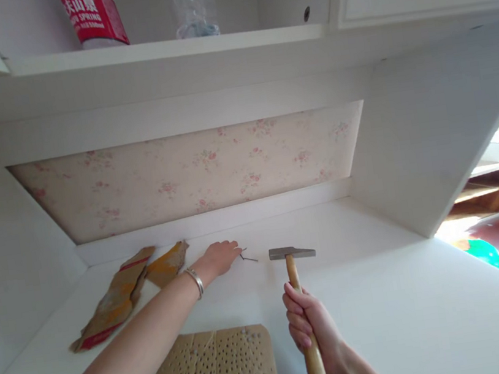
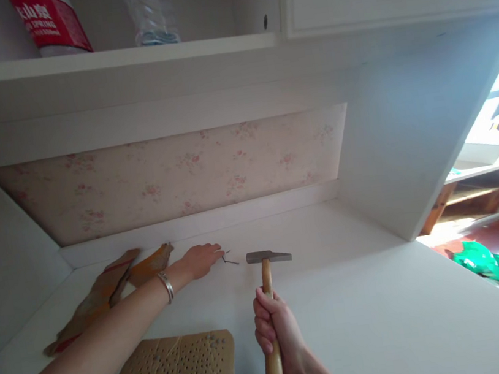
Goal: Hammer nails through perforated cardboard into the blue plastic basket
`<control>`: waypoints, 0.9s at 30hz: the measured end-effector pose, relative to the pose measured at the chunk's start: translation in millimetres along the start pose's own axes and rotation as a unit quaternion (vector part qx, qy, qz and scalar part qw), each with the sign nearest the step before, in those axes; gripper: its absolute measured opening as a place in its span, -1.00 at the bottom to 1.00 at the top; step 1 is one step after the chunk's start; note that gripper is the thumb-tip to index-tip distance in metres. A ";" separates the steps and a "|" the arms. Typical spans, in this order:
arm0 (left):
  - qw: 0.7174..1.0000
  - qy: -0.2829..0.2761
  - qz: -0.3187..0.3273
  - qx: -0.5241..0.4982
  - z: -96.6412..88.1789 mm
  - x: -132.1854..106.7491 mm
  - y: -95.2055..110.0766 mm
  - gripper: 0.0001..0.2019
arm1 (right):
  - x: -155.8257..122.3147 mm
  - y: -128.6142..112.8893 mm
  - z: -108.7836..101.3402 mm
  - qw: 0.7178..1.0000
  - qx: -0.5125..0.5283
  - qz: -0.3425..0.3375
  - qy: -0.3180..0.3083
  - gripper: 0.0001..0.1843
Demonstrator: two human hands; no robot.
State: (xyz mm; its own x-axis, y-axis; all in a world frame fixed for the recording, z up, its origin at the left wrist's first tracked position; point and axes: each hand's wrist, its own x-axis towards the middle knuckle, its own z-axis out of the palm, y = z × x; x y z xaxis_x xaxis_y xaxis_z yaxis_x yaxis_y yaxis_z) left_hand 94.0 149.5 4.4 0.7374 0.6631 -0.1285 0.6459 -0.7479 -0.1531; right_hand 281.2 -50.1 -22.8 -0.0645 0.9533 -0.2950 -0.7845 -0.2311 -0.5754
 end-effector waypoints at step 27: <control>0.889 0.200 -0.198 -0.360 -18.2 -231.9 29.1 -0.64 | -11.4 1.0 13.2 0.998 -0.063 0.013 0.025 -0.50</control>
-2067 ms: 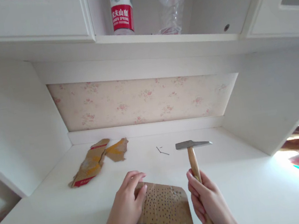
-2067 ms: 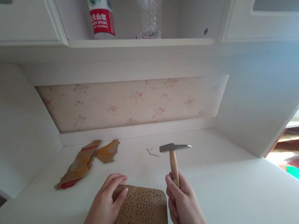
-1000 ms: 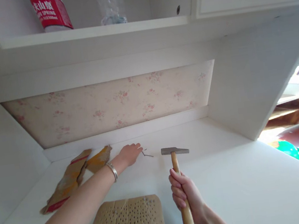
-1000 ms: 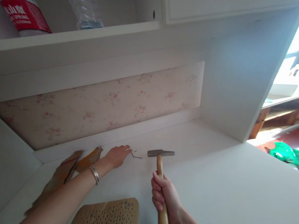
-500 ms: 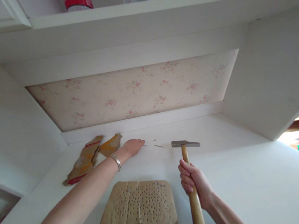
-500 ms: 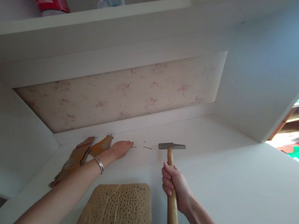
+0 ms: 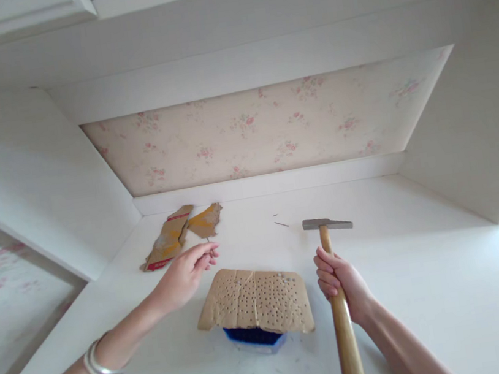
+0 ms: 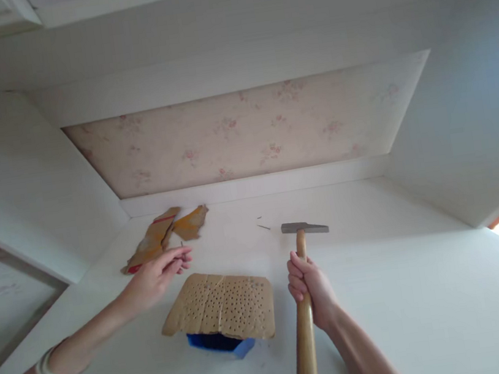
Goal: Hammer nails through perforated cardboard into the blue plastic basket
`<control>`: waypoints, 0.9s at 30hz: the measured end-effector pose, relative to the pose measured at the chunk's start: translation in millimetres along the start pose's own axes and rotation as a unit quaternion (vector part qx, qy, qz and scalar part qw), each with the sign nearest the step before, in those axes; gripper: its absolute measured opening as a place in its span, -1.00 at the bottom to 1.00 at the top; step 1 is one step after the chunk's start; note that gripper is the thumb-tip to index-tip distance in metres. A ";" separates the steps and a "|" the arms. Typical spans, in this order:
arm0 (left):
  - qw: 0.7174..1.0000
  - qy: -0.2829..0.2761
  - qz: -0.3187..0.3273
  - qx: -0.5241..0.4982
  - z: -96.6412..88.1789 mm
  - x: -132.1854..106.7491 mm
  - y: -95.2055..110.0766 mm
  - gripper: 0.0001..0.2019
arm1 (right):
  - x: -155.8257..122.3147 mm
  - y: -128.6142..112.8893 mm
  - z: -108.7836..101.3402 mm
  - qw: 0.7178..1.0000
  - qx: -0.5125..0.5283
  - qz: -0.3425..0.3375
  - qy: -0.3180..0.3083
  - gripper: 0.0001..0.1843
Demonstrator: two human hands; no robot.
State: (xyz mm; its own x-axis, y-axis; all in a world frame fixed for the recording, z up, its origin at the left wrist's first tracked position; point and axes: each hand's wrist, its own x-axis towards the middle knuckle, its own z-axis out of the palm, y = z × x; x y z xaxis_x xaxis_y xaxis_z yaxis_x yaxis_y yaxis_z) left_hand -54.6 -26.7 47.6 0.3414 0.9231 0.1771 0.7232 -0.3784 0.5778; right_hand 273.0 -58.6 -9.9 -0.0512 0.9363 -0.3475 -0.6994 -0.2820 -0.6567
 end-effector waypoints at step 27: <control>0.973 0.219 -0.016 -0.068 55.7 -84.9 35.8 -0.79 | -4.2 7.4 -4.7 0.999 -0.046 -0.001 0.017 -0.49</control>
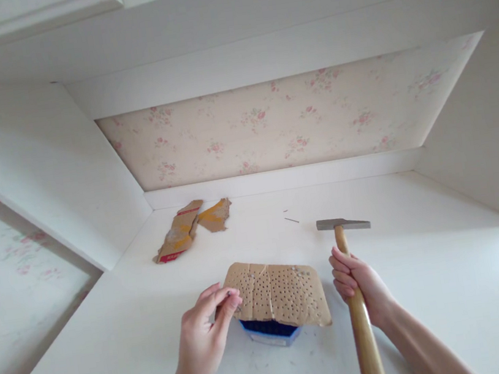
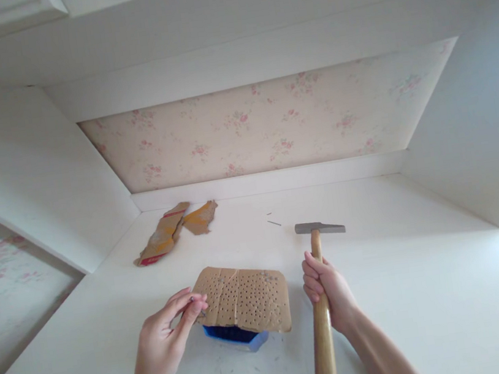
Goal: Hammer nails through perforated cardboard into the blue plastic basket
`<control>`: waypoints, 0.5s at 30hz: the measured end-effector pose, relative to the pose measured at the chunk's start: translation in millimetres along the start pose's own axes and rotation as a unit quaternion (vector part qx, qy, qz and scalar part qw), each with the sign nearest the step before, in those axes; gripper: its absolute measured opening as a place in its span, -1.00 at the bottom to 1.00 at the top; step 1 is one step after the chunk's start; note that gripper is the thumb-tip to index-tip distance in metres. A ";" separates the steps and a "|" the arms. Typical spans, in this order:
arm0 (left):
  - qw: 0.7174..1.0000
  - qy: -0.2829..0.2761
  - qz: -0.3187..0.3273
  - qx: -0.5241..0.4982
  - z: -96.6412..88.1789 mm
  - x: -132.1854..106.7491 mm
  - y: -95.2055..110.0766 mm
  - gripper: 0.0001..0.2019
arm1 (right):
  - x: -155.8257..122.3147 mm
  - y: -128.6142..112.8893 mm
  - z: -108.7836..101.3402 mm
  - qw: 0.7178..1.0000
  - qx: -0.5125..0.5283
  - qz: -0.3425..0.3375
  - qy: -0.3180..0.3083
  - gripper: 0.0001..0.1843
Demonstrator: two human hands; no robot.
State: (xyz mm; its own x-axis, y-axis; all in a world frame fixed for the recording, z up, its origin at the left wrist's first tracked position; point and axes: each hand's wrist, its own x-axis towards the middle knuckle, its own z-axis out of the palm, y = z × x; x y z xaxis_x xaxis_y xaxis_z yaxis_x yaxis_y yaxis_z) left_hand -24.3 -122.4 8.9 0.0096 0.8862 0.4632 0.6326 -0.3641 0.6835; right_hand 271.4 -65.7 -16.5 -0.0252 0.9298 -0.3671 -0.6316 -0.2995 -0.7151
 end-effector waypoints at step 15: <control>0.993 0.027 0.107 -0.031 18.2 -10.7 -5.3 -0.85 | -1.3 2.3 -1.0 0.999 -0.042 -0.005 0.005 -0.47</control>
State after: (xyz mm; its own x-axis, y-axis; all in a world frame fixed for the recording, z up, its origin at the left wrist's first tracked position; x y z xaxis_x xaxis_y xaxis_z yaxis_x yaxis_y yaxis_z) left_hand -13.6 -124.7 -10.0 0.0969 0.7706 0.6299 0.5720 -0.5611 0.5983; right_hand 270.8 -67.9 -18.2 -0.0117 0.9311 -0.3646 -0.5649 -0.3071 -0.7659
